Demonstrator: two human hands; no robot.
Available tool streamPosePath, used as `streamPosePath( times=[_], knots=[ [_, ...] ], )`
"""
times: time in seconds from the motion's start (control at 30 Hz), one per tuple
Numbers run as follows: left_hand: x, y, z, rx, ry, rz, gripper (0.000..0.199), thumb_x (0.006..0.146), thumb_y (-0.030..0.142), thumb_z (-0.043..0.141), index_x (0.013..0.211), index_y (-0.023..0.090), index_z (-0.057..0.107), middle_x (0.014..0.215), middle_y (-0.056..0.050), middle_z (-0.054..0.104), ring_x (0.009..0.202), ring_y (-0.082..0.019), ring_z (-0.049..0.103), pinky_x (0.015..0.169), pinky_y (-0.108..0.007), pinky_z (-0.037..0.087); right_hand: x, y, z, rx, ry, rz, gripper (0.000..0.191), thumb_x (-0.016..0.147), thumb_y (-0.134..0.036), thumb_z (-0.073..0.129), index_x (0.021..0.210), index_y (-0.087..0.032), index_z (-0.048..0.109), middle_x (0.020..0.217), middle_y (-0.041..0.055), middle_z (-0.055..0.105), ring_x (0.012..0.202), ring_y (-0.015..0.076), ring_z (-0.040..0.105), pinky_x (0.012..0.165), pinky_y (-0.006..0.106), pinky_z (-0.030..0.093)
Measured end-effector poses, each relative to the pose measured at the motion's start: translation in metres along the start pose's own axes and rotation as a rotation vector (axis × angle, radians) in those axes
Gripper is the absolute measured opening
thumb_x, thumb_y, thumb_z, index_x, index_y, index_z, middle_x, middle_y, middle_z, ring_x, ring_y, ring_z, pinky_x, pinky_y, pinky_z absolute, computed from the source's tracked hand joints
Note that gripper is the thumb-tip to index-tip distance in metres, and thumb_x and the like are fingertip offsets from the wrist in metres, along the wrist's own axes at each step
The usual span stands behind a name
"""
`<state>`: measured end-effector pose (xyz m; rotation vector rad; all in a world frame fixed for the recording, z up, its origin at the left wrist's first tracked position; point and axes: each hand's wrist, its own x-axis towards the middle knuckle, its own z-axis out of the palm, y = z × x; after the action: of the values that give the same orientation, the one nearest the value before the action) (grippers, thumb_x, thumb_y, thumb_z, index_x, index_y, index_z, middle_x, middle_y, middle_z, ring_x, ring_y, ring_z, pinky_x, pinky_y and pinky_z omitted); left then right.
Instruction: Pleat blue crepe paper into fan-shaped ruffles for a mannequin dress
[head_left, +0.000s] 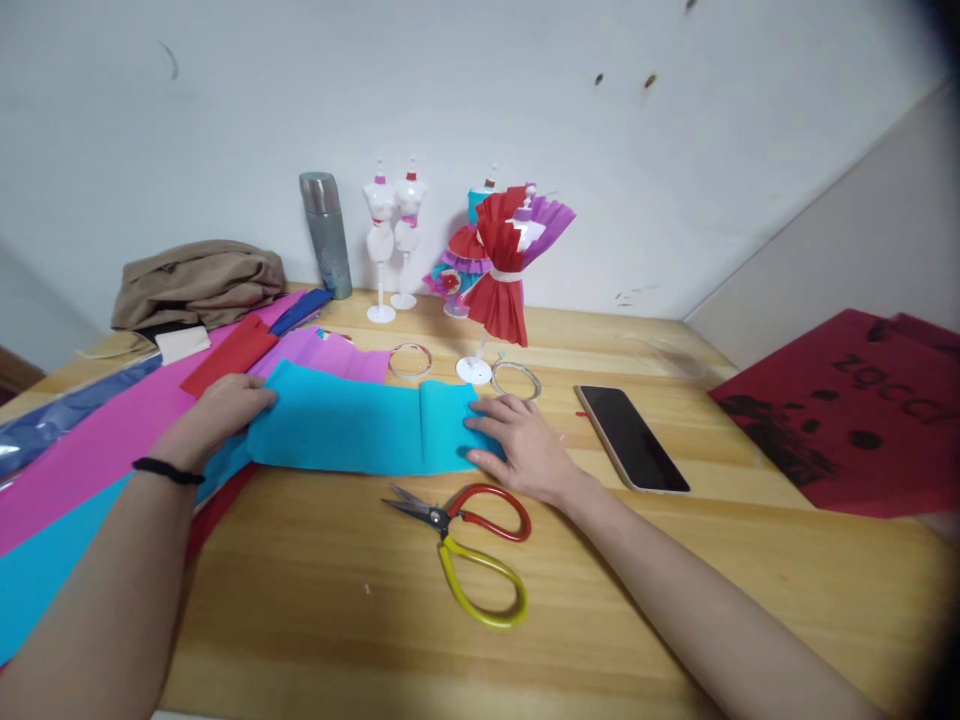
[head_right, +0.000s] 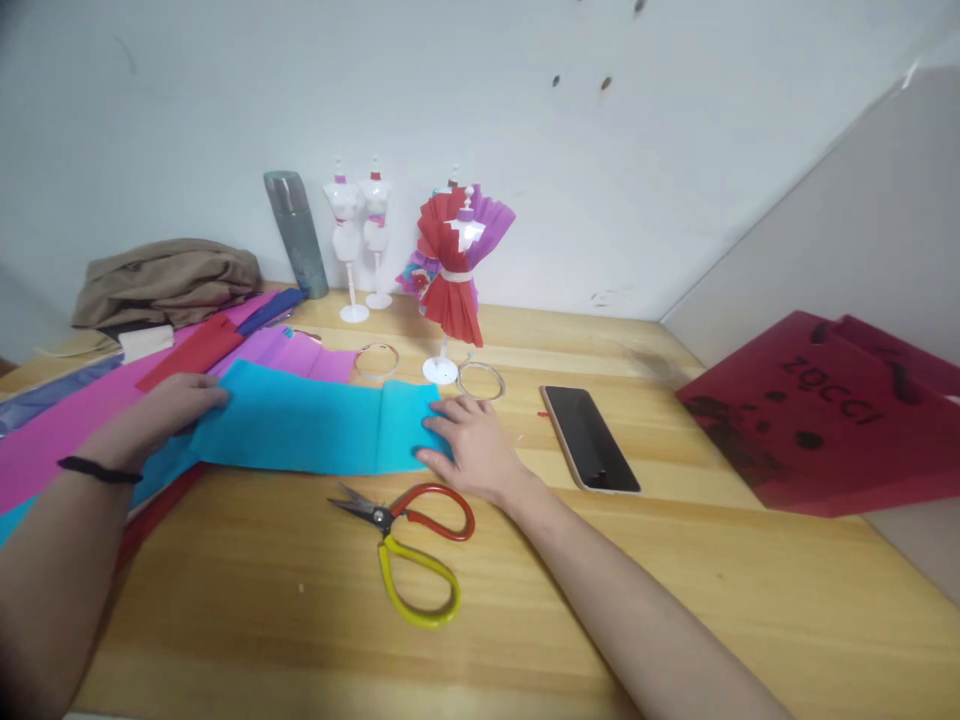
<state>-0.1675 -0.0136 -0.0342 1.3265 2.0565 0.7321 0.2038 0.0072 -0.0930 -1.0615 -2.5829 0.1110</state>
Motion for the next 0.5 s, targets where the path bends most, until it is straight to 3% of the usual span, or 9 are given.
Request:
streamPosePath(
  times=[0.13, 0.3, 0.43, 0.5],
  knots=[
    [0.0, 0.001, -0.003, 0.136, 0.023, -0.022, 0.019, 0.065, 0.02, 0.058, 0.053, 0.019, 0.043, 0.04, 0.006, 0.034, 0.042, -0.011, 0.037, 0.044, -0.023, 0.025, 0.002, 0.003, 0.005, -0.015, 0.143, 0.155, 0.028, 0.092, -0.032, 0.048, 0.104, -0.017, 0.069, 0.114, 0.0142, 0.066, 0.099, 0.0288, 0.058, 0.086, 0.043, 0.044],
    [-0.003, 0.005, -0.005, 0.26, 0.05, 0.003, 0.016, 0.07, 0.024, 0.055, 0.057, 0.019, 0.046, 0.044, 0.004, 0.04, 0.048, -0.014, 0.042, 0.048, -0.024, 0.026, 0.001, 0.011, 0.014, 0.017, 0.153, 0.307, 0.026, 0.082, -0.017, 0.055, 0.104, -0.016, 0.069, 0.094, 0.0131, 0.069, 0.087, 0.0276, 0.06, 0.079, 0.04, 0.047],
    [-0.006, 0.01, -0.007, 0.293, 0.118, 0.065, 0.017, 0.072, 0.025, 0.052, 0.058, 0.018, 0.045, 0.048, 0.003, 0.042, 0.052, -0.014, 0.042, 0.049, -0.024, 0.024, 0.001, 0.019, 0.02, 0.195, 0.252, 0.37, 0.027, 0.079, -0.014, 0.052, 0.096, -0.019, 0.071, 0.084, 0.0077, 0.07, 0.077, 0.0223, 0.062, 0.072, 0.035, 0.048],
    [-0.008, 0.011, -0.007, 0.189, 0.101, 0.068, 0.016, 0.07, 0.023, 0.054, 0.058, 0.018, 0.045, 0.047, 0.004, 0.041, 0.051, -0.013, 0.039, 0.048, -0.024, 0.022, 0.002, 0.019, 0.017, 0.223, 0.342, 0.402, 0.025, 0.079, -0.017, 0.052, 0.094, -0.019, 0.072, 0.081, 0.0066, 0.068, 0.071, 0.0208, 0.061, 0.068, 0.034, 0.048]
  ],
)
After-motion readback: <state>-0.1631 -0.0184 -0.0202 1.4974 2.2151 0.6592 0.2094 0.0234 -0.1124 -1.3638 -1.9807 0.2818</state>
